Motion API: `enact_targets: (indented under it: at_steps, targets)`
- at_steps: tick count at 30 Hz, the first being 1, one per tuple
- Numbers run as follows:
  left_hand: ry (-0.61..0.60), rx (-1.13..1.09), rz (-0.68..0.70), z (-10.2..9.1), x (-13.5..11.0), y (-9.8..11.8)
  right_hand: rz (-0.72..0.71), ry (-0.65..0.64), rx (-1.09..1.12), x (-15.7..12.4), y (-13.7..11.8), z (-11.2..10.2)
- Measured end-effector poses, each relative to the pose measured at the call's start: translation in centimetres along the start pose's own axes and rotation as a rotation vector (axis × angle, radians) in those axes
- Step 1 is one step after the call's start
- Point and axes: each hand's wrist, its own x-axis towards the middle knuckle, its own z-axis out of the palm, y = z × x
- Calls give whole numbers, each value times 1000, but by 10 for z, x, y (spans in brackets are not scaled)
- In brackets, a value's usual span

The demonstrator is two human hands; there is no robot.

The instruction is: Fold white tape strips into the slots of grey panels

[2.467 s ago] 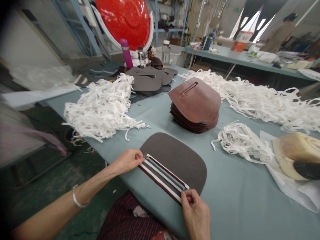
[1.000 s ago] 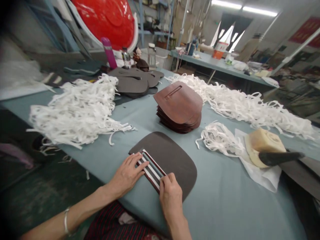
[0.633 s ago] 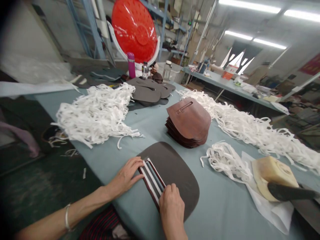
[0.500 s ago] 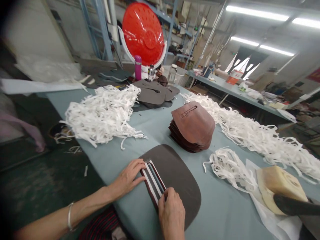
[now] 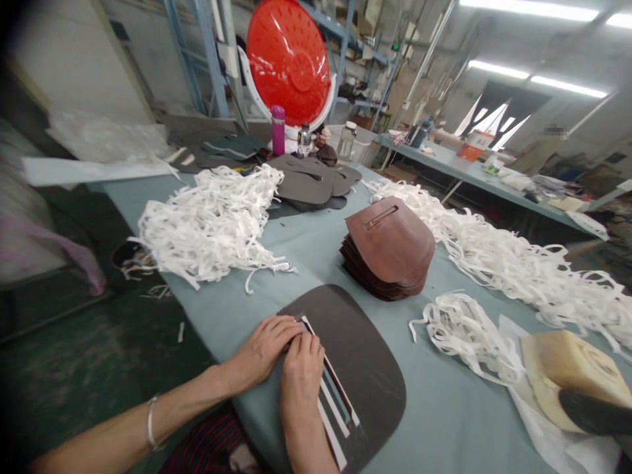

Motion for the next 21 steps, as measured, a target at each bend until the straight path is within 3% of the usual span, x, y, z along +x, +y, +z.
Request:
enact_targets:
  at_steps: [4,10,14,21]
  targets:
    - [3,99,35,2,-2,1,-61,62,-85,-55,26,-11]
    - [-20,117,51,3,-2,3,-119,89,15,-134,72,-47]
    - [-28,100,50,8,-2,2,23,-15,189,-146,76,-60]
    - [-46,107,82,10,-1,-1,55,54,277,-146,74,-57]
